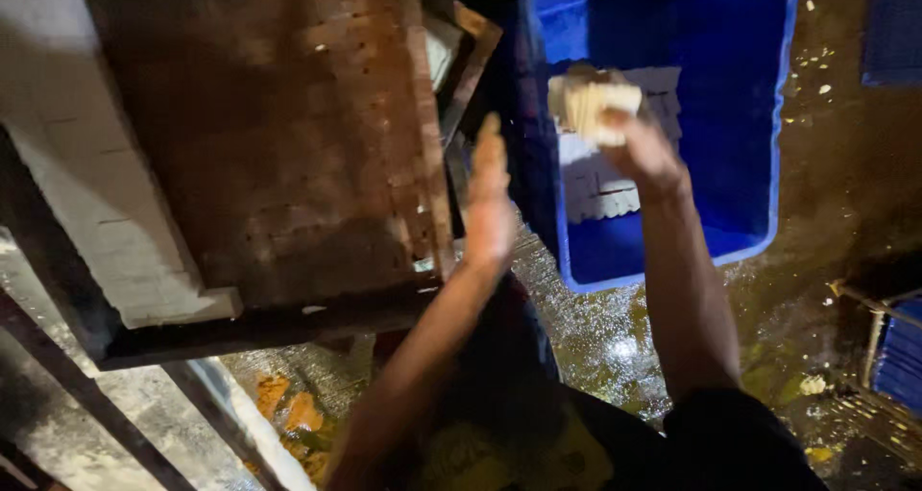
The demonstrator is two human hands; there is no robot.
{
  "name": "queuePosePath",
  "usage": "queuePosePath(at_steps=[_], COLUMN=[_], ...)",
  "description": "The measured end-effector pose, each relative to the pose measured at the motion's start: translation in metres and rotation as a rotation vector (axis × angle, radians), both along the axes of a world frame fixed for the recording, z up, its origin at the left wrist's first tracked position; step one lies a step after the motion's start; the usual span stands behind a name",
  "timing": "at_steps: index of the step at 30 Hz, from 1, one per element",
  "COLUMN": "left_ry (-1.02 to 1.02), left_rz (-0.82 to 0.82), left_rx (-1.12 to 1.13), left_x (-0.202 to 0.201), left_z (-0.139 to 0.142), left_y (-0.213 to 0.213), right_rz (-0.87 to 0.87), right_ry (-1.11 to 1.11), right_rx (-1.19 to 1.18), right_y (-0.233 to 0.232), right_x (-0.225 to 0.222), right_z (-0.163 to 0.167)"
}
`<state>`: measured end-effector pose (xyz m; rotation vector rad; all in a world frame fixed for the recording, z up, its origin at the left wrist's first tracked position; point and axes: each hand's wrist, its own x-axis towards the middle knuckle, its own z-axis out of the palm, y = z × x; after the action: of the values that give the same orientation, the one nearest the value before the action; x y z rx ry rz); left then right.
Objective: The person lifts white tofu blocks one at a time from a woven bamboo draining tray and places them into a blue plastic crate, arranging them in rows. They work around the tray until it is mostly empty, then carry the filled crate away across the wet floor.
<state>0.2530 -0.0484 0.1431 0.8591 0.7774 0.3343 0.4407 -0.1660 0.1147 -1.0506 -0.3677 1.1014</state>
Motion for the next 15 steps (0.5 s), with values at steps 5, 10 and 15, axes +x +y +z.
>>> queuePosePath(at_steps=[5,10,15], left_ry=[0.170,0.348,0.540], left_rz=[0.098,0.191,0.050], left_rx=[0.050,0.230,0.666], left_x=[-0.072,-0.117,-0.138], left_z=[-0.018,-0.018,-0.011], left_y=[0.025,0.043,0.052], right_rz=[-0.072,0.075,0.271], right_ry=[-0.060,-1.006,-1.076], right_rx=[-0.449,-1.037,-1.013], right_y=[0.022,0.073,0.084], right_x=[0.095,0.109,0.089], right_z=[-0.101,-0.155,-0.185])
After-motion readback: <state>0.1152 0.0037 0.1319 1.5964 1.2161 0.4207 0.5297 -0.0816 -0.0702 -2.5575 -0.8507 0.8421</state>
